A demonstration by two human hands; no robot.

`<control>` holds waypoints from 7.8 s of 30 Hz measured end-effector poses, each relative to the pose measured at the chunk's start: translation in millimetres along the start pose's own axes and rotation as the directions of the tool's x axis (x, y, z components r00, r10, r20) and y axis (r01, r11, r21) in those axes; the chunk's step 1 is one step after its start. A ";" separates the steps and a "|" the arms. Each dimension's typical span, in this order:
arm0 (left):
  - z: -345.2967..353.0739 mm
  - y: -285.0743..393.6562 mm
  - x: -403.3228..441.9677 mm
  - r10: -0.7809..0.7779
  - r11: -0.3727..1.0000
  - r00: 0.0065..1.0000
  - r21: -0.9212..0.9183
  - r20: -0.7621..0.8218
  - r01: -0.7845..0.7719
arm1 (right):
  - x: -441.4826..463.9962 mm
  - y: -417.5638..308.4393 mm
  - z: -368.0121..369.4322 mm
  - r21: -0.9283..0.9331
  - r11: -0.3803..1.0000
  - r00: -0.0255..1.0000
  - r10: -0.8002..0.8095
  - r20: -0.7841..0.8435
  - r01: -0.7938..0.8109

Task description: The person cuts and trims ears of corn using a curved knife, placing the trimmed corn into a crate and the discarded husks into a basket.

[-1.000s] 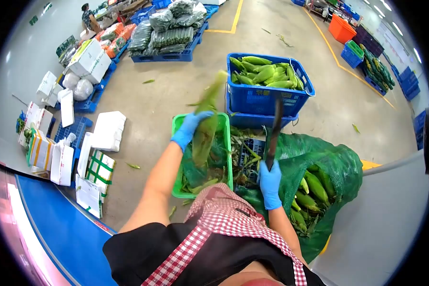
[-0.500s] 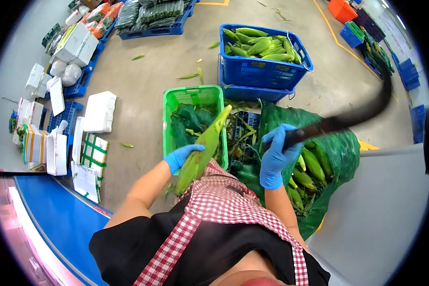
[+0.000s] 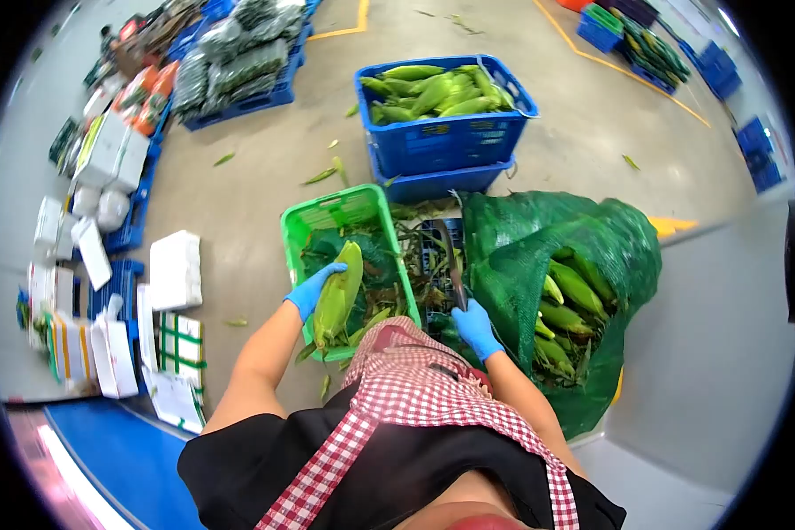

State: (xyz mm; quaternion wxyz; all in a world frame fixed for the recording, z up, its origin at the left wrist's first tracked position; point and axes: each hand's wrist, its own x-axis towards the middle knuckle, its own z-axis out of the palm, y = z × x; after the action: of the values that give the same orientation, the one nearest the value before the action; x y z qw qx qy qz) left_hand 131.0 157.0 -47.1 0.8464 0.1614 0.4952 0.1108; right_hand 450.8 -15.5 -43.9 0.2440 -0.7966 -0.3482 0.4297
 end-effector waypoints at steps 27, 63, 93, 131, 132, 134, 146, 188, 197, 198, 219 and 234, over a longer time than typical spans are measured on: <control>96.4 -10.2 -41.7 0.423 0.823 0.849 -0.526 0.317 -0.214 | 73.6 -139.8 63.6 0.901 0.432 0.999 0.037 0.020 -0.034; 395.1 -83.9 262.7 -0.089 0.532 0.938 0.812 0.335 -0.239 | -199.3 170.1 -21.2 0.929 0.344 0.731 0.667 -0.143 -0.132; 474.0 -96.1 139.1 0.165 0.006 0.554 0.561 0.816 -0.828 | -211.9 204.6 36.7 0.821 0.563 0.408 0.731 -0.547 0.093; 3.5 33.2 18.6 0.650 0.542 0.532 -0.159 -0.543 -0.825 | -2.7 -67.6 100.6 -0.268 0.960 0.953 0.006 0.303 0.080; -2.9 29.8 28.0 0.571 0.602 0.630 -0.254 -0.526 -0.757 | -1.6 -61.7 87.3 -0.179 0.981 0.963 -0.027 0.269 0.078; -3.2 33.8 46.7 0.459 0.684 0.765 -0.371 -0.451 -0.629 | -6.3 -59.5 56.4 -0.089 0.996 0.956 0.051 0.289 -0.026; 178.9 231.3 157.5 0.433 0.855 0.857 -0.173 -0.281 -0.489 | -60.6 35.0 11.9 0.465 0.788 0.915 0.327 0.237 -0.402; 393.6 53.4 136.9 0.761 0.386 0.532 0.400 0.370 -0.831 | -177.2 152.3 -14.1 0.584 0.806 0.584 0.522 -0.622 -0.099; 184.0 113.6 -42.8 0.866 0.478 0.485 0.484 -0.121 -0.733 | -33.9 -14.6 -32.1 0.155 0.922 0.689 -0.146 -0.710 0.356; 168.1 114.4 -55.6 0.864 0.491 0.473 0.497 -0.173 -0.716 | -24.7 0.0 -9.9 0.121 0.973 0.952 -0.161 -0.262 0.198; 48.0 46.7 -49.9 0.303 0.799 0.945 0.573 -0.122 -0.182 | -44.5 -194.9 -21.9 0.613 0.278 0.670 -0.382 -0.636 0.740; 94.2 152.1 48.7 0.438 0.868 0.892 -0.313 0.116 -0.385 | 6.7 14.9 11.2 0.053 0.974 0.953 0.205 0.221 -0.222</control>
State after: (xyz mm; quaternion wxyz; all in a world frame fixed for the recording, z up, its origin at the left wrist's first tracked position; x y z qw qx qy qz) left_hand 232.8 298.9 15.2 0.8591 0.1509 0.3484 0.3432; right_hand 448.9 -18.9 -63.3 0.1879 -0.7685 -0.2673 0.5501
